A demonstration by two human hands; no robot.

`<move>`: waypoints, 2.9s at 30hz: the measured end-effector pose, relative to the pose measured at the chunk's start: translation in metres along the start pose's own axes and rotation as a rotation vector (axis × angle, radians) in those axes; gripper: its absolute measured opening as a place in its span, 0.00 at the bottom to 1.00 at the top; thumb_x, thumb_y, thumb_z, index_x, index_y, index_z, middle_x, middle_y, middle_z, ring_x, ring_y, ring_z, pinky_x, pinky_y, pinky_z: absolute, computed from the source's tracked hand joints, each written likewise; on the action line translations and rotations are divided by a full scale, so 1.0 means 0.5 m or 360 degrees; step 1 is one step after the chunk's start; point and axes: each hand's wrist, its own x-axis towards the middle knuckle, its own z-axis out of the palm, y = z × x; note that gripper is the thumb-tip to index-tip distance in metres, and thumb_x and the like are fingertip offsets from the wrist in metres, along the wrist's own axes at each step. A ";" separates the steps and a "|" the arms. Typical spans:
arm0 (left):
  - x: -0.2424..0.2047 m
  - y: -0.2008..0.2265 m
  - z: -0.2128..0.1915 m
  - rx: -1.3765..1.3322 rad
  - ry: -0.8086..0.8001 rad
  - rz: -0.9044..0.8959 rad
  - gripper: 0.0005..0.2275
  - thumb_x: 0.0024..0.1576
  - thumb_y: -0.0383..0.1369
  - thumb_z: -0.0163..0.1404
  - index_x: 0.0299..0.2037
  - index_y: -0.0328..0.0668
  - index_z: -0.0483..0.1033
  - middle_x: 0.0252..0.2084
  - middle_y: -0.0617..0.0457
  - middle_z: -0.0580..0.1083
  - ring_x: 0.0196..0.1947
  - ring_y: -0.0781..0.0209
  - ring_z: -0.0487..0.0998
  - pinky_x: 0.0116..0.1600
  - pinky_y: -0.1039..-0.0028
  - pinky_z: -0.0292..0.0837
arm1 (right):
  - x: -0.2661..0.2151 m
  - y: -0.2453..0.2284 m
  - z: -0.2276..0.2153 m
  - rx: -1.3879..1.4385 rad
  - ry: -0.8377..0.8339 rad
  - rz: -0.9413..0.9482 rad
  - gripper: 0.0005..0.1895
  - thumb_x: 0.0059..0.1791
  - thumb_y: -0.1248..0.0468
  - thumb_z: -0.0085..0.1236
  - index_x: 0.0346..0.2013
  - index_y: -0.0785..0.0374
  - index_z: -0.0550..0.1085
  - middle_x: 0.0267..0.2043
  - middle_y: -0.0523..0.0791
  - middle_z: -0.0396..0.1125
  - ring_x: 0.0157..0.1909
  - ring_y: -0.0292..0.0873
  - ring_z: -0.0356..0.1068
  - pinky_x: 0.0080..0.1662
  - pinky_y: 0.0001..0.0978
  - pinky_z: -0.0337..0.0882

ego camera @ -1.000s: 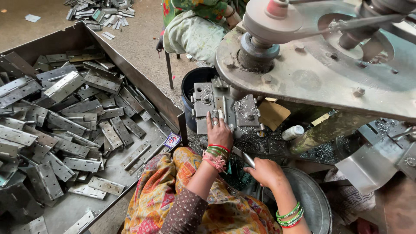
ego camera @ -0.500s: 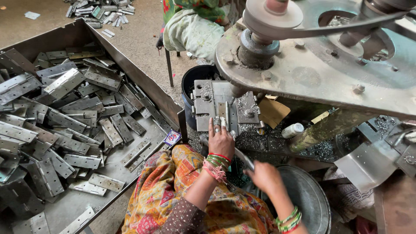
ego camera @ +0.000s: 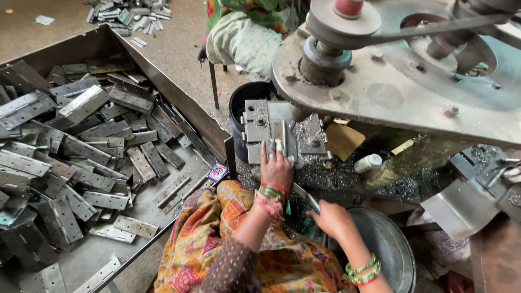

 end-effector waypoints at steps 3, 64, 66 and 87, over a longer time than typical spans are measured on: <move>0.025 -0.003 0.018 0.0028 -0.0094 0.0004 0.13 0.61 0.29 0.42 0.40 0.30 0.81 0.55 0.32 0.75 0.53 0.43 0.77 0.77 0.42 0.41 | -0.002 -0.003 0.015 0.0109 -0.0129 0.0106 0.26 0.51 0.40 0.51 0.39 0.62 0.71 0.29 0.51 0.76 0.32 0.53 0.78 0.39 0.47 0.78; -0.078 -0.025 -0.122 -0.0328 0.0436 0.0674 0.08 0.57 0.31 0.49 0.43 0.38 0.76 0.49 0.47 0.74 0.50 0.51 0.75 0.71 0.42 0.61 | -0.067 -0.049 -0.071 0.0839 0.1152 -0.0070 0.25 0.50 0.50 0.58 0.54 0.64 0.71 0.59 0.52 0.62 0.51 0.50 0.72 0.44 0.36 0.78; -0.060 -0.022 -0.143 -0.0432 0.0400 0.0685 0.06 0.56 0.29 0.49 0.42 0.41 0.75 0.47 0.50 0.75 0.46 0.53 0.77 0.70 0.43 0.64 | -0.061 -0.046 -0.073 0.0882 0.1227 -0.0063 0.24 0.50 0.51 0.59 0.53 0.64 0.72 0.59 0.51 0.63 0.51 0.49 0.72 0.45 0.35 0.78; -0.008 -0.100 -0.046 0.0045 -0.0271 -0.0106 0.31 0.56 0.56 0.47 0.57 0.35 0.73 0.69 0.40 0.66 0.63 0.42 0.66 0.70 0.46 0.47 | -0.065 -0.052 -0.075 0.0782 0.1078 -0.0046 0.22 0.51 0.51 0.59 0.51 0.63 0.73 0.58 0.50 0.62 0.50 0.48 0.71 0.43 0.35 0.78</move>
